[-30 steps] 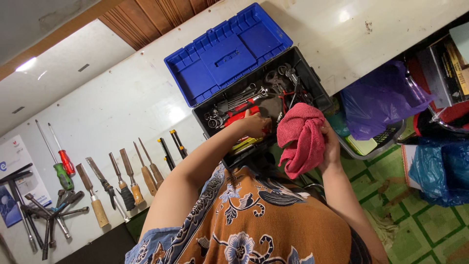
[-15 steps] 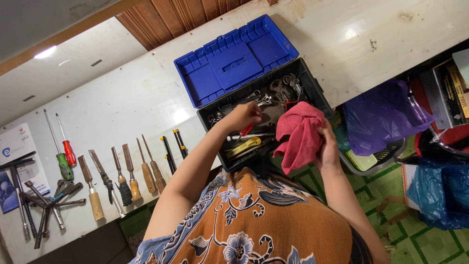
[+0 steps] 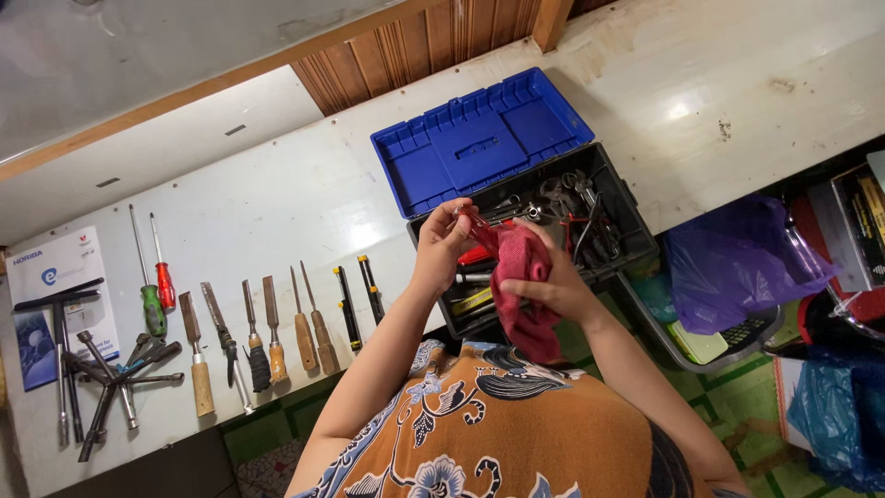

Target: The person wipes tools one at a time with a pink cloth and places them into an open blue toolbox on the workbench, arranging screwdrivers, pliers and other hand tools inside while other tools lie lined up on the bench.

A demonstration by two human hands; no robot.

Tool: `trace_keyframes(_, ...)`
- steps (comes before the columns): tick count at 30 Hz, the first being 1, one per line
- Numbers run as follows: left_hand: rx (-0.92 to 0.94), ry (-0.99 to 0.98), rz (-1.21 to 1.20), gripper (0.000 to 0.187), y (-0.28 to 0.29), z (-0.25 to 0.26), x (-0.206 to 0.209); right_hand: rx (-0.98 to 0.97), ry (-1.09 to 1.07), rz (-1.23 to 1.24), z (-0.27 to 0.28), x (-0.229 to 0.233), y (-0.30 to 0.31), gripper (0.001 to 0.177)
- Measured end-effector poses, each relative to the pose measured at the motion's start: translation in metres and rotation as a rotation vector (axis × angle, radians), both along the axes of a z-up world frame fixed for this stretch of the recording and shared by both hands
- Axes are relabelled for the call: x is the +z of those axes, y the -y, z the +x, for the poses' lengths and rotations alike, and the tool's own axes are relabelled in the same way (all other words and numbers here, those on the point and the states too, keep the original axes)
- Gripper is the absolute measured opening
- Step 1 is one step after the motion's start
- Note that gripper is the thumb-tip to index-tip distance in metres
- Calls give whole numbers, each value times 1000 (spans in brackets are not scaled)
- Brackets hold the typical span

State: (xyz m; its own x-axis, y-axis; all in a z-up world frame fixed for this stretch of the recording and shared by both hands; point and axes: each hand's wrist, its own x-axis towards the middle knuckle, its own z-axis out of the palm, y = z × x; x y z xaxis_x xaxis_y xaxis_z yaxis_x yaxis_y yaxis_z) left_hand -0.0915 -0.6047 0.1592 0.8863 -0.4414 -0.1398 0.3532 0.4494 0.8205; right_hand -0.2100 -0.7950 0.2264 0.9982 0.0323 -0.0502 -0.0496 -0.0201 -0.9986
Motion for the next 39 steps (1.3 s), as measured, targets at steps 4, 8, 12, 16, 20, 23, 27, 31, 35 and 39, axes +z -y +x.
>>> trace_keyframes(4,80,-22,-5,27,-16,-1,5,52,2,-81,5,7,-22,99)
trace_keyframes(8,32,-20,-37,30,-28,0,18,-53,26,-59,5,-3,-40,87)
trace_keyframes(12,-96,-2,-69,40,-33,-3,26,-162,81,-60,3,-13,-44,74)
trace_keyframes(16,-257,34,0,41,-17,-23,21,-228,110,-107,-2,-13,-43,65)
trace_keyframes(20,-148,43,-47,31,-8,-39,14,-246,83,-174,-9,-8,-49,67)
trace_keyframes(23,-130,5,-34,28,-5,-44,13,-265,119,-306,-15,-3,-50,69)
trace_keyframes(27,-71,-11,-92,26,1,-46,16,-260,298,-468,-22,4,-48,69)
trace_keyframes(31,70,-125,-188,28,7,-43,11,-258,407,-653,-33,3,-44,68)
trace_keyframes(35,176,-231,-168,32,0,-23,-1,-224,379,-646,-41,0,-35,71)
trace_keyframes(39,125,-122,-143,34,-13,-12,-13,-354,374,-580,-39,4,-18,81)
